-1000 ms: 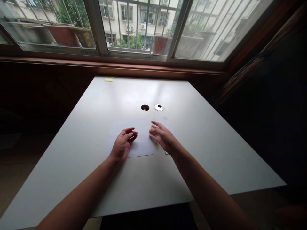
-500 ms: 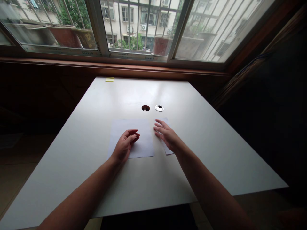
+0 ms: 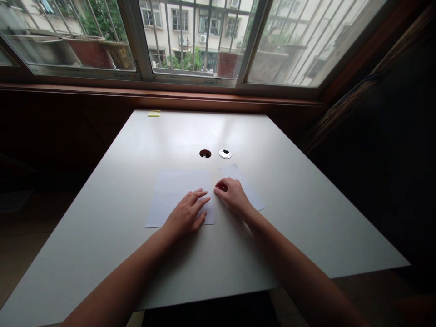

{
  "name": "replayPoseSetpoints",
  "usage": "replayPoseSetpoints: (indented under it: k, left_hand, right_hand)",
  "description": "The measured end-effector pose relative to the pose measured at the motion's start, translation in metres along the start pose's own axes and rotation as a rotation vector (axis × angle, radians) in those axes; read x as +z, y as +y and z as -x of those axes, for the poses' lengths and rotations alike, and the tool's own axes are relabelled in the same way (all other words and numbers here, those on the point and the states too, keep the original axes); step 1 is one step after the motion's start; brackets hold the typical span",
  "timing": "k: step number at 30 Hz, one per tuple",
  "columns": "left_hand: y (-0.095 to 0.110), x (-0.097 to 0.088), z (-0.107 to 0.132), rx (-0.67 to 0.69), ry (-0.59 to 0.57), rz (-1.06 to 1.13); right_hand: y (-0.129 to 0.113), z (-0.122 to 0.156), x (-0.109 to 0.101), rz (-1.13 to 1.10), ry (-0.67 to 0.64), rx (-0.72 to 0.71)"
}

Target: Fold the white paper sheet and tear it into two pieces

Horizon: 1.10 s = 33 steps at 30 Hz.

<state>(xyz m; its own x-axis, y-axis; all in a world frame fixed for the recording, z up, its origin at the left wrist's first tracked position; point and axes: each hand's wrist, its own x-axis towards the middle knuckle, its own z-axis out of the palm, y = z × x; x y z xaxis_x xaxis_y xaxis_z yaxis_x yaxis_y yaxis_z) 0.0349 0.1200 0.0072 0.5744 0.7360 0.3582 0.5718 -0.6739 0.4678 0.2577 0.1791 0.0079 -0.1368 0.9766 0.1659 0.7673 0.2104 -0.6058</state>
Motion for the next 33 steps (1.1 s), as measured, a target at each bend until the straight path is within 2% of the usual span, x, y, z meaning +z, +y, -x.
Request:
replayPoseSetpoints:
  k: [3,8,19,33]
  left_hand:
    - [0.002,0.01,0.0,0.002,-0.106,-0.198]
    - [0.003,0.014,-0.001,-0.016,-0.158,-0.322]
    - [0.0,0.015,-0.001,-0.01,-0.161,-0.355]
    - [0.0,0.015,-0.001,-0.012,-0.167,-0.368]
  right_hand:
    - [0.0,-0.002,0.004,0.036,0.0,0.017]
    - [0.001,-0.002,0.007,0.043,-0.005,0.034]
    - [-0.004,-0.003,0.009,0.045,0.001,0.077]
    - [0.0,-0.004,0.01,0.011,0.002,0.044]
